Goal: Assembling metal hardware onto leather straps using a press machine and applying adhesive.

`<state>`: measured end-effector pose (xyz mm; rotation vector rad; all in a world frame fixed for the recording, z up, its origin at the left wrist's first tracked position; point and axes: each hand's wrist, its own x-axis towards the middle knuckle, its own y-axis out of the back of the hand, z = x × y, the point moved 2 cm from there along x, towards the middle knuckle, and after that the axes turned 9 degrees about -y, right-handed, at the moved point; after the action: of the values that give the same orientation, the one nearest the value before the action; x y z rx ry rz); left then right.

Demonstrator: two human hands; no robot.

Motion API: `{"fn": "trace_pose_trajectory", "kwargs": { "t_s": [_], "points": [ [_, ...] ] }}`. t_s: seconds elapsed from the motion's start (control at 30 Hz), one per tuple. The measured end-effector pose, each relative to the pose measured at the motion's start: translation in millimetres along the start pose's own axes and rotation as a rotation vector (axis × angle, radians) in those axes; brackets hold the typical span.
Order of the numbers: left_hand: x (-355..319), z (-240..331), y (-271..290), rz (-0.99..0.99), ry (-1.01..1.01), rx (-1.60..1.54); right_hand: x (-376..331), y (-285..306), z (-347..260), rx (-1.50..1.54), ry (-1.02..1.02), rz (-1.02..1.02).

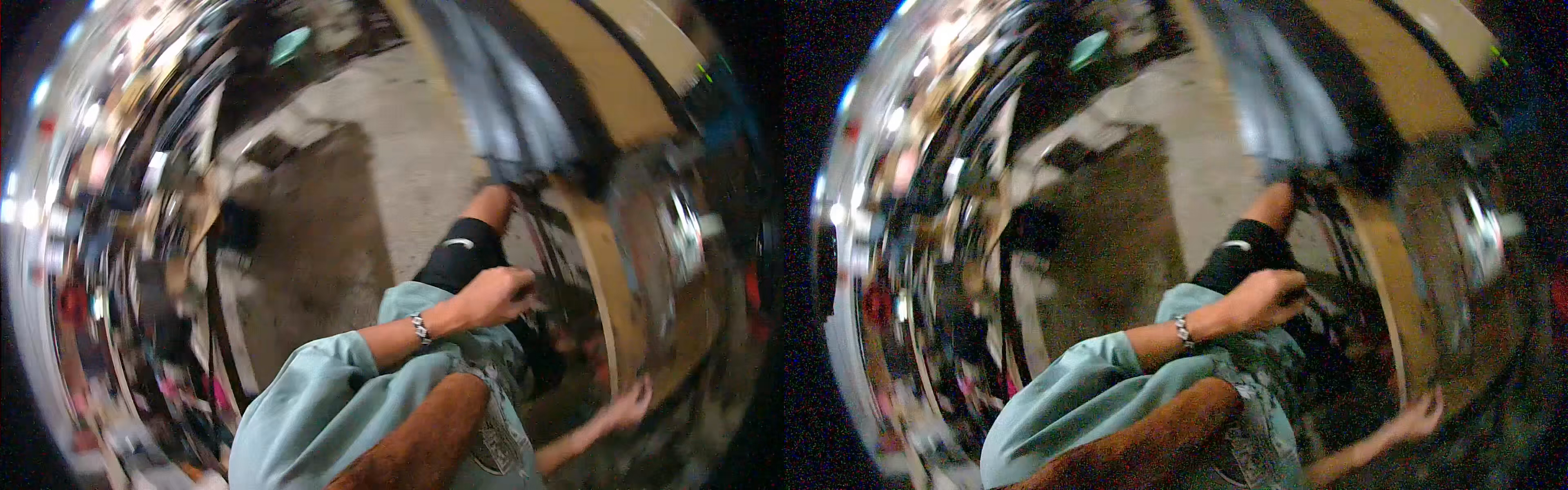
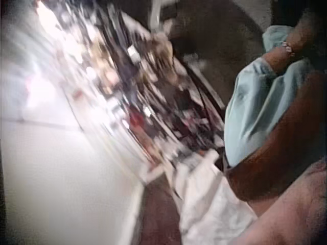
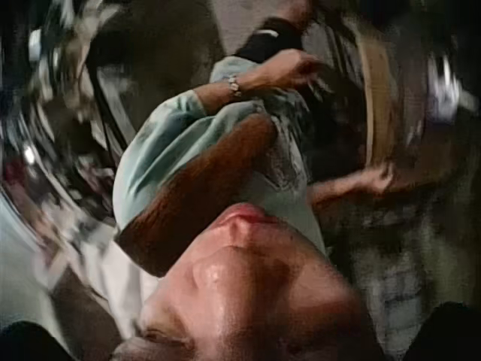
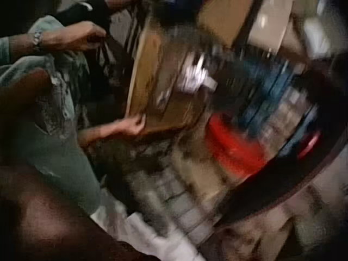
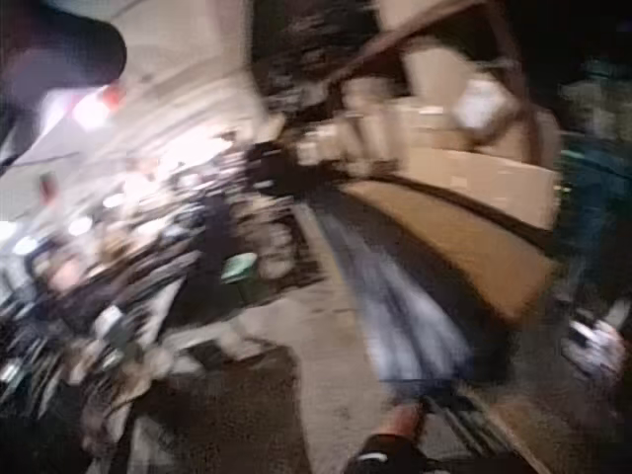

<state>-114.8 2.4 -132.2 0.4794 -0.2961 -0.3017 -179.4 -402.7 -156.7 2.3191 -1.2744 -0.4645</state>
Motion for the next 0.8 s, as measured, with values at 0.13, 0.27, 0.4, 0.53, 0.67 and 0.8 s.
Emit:
{"fn": "trace_pose_trajectory", "kwargs": {
  "t_s": [0.13, 0.27, 0.4, 0.53, 0.67, 0.8],
  "points": [
    [-45.1, -34.2, 30.4, 0.337, 0.088, 0.145, -23.0, -9.0, -64.1, -0.097, 0.427, 0.118],
    [-88.6, -75.8, 48.1, 0.471, 0.284, 0.314, -74.0, -75.4, -124.8, 0.108, 0.635, -0.183],
    [-104.8, -124.1, 40.4, 0.482, 0.346, 0.34, -148.8, -164.3, -147.4, 0.039, 0.66, -0.777],
    [-82.6, -145.3, 28.6, 0.451, 0.379, 0.344, -235.0, -220.2, -164.9, -0.303, 0.56, -1.184],
    [-80.0, -152.0, 37.0, 0.478, 0.546, 0.188, -251.9, -245.8, -147.4, -0.504, 0.837, -1.332],
    [-97.0, -175.4, 43.1, 0.445, 0.713, -0.154, -227.9, -261.6, -118.8, -0.822, 1.216, -1.234]
  ]
}}
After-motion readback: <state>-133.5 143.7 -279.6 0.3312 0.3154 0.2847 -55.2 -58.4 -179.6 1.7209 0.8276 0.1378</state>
